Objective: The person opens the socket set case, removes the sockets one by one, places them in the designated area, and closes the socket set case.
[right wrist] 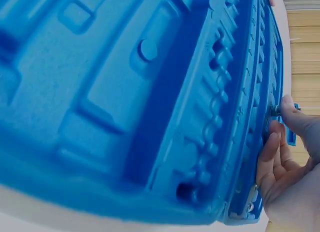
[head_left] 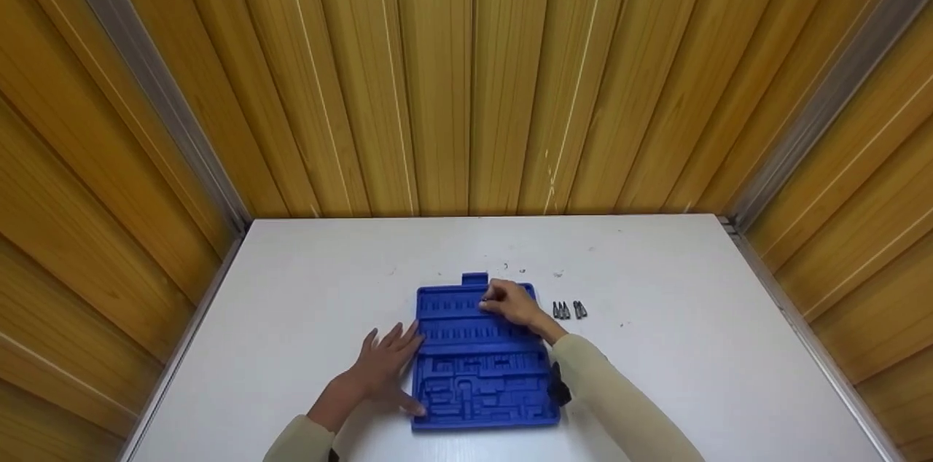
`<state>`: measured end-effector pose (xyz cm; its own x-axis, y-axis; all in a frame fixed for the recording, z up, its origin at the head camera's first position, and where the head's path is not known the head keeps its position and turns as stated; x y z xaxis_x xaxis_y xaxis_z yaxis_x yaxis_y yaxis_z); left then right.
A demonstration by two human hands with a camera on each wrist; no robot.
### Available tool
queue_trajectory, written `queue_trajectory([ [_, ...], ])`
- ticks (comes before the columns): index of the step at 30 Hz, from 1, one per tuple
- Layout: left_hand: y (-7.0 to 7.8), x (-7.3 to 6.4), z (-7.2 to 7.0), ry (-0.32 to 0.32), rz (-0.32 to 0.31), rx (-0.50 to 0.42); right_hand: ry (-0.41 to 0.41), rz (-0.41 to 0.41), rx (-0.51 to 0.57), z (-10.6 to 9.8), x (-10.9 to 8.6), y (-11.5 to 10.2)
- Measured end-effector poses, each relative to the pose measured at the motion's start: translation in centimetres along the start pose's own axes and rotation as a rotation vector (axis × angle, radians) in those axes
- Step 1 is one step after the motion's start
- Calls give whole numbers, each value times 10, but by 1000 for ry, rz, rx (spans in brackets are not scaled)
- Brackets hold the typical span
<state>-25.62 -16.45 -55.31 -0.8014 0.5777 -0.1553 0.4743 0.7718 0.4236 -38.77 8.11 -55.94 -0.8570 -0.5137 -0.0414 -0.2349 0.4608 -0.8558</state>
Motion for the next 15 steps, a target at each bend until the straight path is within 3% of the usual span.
queue_trajectory([
  [3, 0, 1, 0, 4, 2, -3, -88, 2, 47, -3, -5, -2],
  [6, 1, 0, 0, 8, 0, -7, -162, 60, 75, -5, -12, -1],
  [15, 1, -1, 0, -2, 2, -14, -171, 197, 118, -29, -35, 12],
])
Point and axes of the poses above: each hand's wrist, its own x-axis towards the middle knuckle, its own z-axis out of the palm, y = z × x, the point moved 4 cm from there along x, towards the middle knuckle, and after that the axes turned 8 degrees about z, right-handed, at the moved point
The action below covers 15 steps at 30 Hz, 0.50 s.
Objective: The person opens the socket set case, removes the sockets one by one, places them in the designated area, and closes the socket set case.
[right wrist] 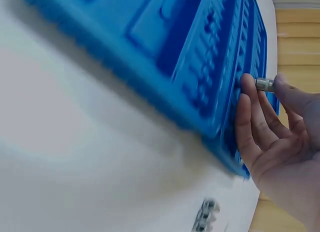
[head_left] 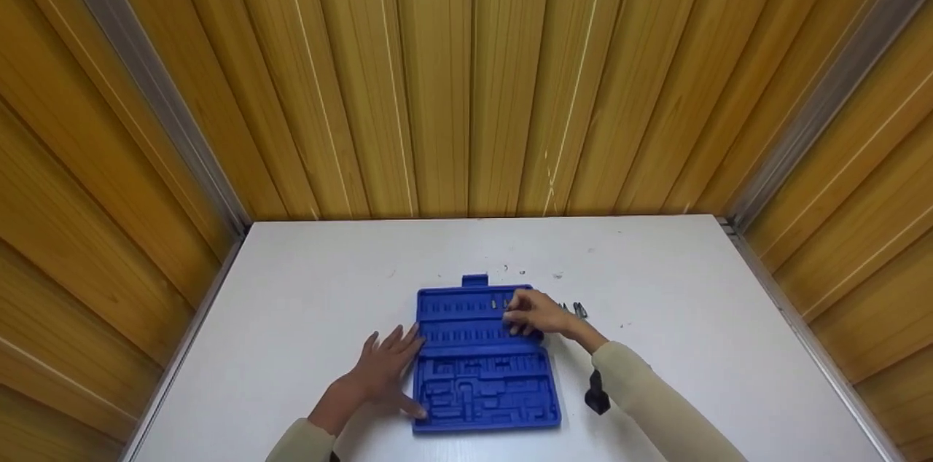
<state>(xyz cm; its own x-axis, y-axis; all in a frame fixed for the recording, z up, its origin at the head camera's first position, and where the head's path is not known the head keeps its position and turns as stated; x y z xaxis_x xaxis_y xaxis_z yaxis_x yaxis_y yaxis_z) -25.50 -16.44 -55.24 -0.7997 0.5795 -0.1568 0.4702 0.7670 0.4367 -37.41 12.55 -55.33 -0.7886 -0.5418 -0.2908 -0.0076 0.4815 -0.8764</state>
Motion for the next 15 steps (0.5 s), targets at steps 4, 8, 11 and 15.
queue_trajectory([
  [4, -1, 1, 1, -12, -4, 2, 31, 23, -9, -15, -9, 7],
  [8, -1, 0, 0, -11, -7, 17, 88, 22, -24, -28, -14, 9],
  [11, 1, -1, -1, -9, -4, 29, 119, 12, -28, -37, -20, 10],
  [15, 2, -2, -2, -2, 4, 25, 149, 2, -7, -50, -30, 14],
])
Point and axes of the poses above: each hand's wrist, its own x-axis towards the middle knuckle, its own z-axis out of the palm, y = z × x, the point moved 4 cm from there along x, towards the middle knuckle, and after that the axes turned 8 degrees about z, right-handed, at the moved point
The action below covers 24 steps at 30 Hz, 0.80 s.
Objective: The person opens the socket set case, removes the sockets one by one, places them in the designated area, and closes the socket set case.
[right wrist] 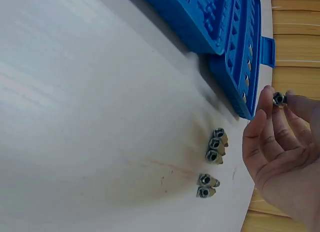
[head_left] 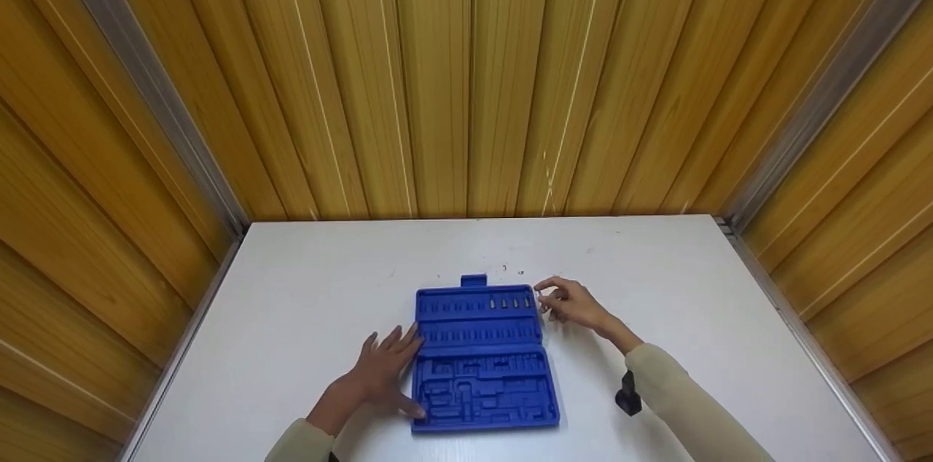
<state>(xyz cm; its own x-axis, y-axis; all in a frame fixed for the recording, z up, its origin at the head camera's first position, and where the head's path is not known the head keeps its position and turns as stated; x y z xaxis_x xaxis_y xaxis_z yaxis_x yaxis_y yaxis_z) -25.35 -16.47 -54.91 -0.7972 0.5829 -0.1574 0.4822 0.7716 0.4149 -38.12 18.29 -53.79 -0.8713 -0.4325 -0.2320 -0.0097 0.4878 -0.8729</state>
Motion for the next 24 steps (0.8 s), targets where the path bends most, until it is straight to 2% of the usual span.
queue_trajectory([
  [5, -1, 0, 1, 7, -1, -26, 67, -15, -2, -18, -10, 8],
  [10, -2, 1, 3, 8, -3, -31, 115, 25, -2, -37, -21, 21],
  [17, -1, 1, 3, 7, -5, -42, 102, 117, 6, -57, -38, 36],
  [24, -1, 2, 3, 9, -19, -70, 94, 179, 20, -66, -48, 46],
])
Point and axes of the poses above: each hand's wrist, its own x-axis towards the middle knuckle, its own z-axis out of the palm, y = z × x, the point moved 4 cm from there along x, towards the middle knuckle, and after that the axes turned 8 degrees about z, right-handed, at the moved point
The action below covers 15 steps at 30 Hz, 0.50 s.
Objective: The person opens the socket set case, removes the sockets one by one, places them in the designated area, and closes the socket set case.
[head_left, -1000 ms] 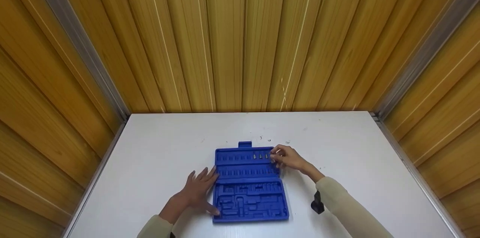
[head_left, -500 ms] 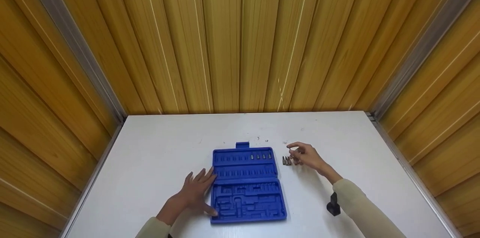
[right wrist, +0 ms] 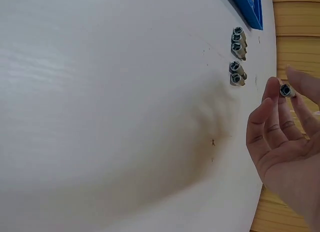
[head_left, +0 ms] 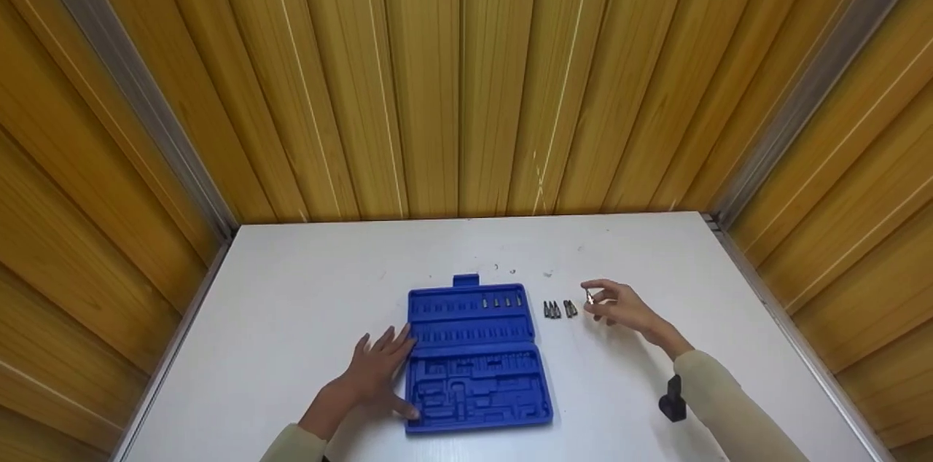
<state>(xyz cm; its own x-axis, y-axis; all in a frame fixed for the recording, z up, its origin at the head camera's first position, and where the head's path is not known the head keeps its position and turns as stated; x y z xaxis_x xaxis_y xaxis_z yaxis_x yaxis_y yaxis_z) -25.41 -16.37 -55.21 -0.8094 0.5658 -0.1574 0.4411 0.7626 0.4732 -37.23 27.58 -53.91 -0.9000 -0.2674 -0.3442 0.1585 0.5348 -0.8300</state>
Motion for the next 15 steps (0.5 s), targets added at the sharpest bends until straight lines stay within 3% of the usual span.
queue_trajectory([
  [8, -3, -1, 4, 11, 0, 0, 22, -1, -58, -3, -5, 7],
  [15, -1, 0, 0, 16, 11, -5, 46, -115, -136, -2, -3, 14],
])
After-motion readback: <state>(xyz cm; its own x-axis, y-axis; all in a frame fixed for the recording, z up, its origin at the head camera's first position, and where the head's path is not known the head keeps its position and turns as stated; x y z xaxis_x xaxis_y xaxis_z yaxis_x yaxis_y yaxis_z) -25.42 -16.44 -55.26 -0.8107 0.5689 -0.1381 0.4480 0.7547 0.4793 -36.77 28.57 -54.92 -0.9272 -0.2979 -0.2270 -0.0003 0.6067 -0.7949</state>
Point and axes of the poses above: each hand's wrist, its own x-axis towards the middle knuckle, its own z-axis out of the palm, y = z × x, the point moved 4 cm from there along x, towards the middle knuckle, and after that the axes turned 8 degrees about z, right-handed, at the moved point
